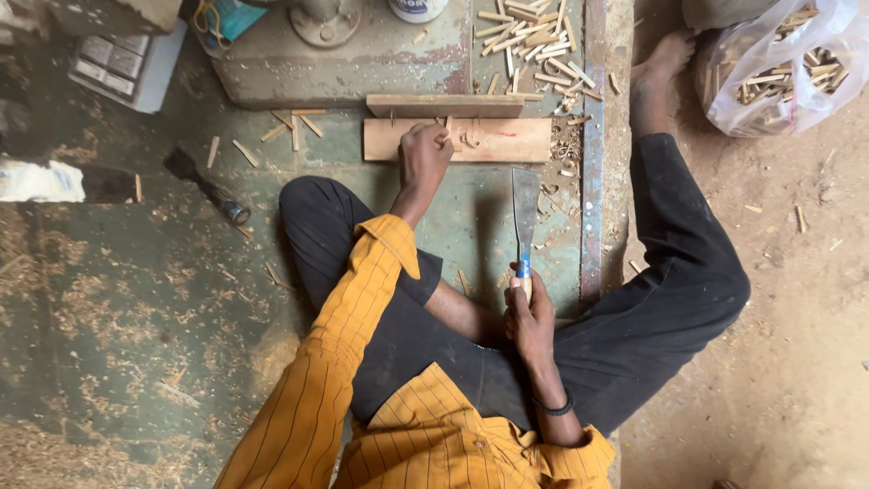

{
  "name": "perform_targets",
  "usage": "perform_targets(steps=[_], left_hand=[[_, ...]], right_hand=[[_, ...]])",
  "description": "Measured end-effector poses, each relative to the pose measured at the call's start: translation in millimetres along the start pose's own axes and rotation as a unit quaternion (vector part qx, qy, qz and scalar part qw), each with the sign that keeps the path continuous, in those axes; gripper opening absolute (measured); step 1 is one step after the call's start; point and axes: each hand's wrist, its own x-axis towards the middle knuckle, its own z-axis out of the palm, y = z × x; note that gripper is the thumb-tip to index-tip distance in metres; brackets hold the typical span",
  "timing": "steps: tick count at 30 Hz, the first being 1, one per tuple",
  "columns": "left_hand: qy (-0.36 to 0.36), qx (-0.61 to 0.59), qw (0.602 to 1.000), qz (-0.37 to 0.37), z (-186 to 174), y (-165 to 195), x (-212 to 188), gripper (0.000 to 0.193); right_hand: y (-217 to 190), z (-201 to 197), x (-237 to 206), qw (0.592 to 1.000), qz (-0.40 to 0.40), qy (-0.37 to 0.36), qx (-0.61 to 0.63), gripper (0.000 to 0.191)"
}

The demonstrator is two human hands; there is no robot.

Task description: The person sits cross-legged on the floor and uses a wide chisel to shave and trim small wooden sticks on a board, cutting pieces one at a time and setting trimmed pieces aside among wood shavings.

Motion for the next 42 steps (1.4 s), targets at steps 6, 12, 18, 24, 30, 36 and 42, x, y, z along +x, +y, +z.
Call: perform_targets(steps=[6,12,18,24,30,36,42], left_hand=[[-0.008,-0.003,1.000,0.020,2,0,-7,0.012],[0.024,-0.031,0.999,0.036,-30,0,-26,0.025],[-0.073,0.037,0.982,0.168,-67,20,-69,0.049],[-0.132,0.103,0.968,0.185,-81,17,-69,0.045],[-0.130,0.100,0.971,0.172,-76,3,-72,0.042],[-0.139,0.101,0.971,0.165,-68,-6,-70,0.046],[-0.169,0.132,0.965,0.153,-56,-12,-64,0.052]], right_hand=[[3,0,0,0.999,-0.009,0.022,-0.028,0.034],[-7,11,5,0.949,-0.102,0.056,-0.293,0.049],[-27,64,16,0.872,-0.303,-0.002,-0.384,0.061],[-31,95,26,0.889,-0.240,0.002,-0.390,0.063],[-25,100,30,0.875,-0.252,0.008,-0.413,0.062],[-26,105,35,0.883,-0.231,0.001,-0.410,0.062],[-36,111,42,0.900,-0.218,-0.011,-0.378,0.062]])
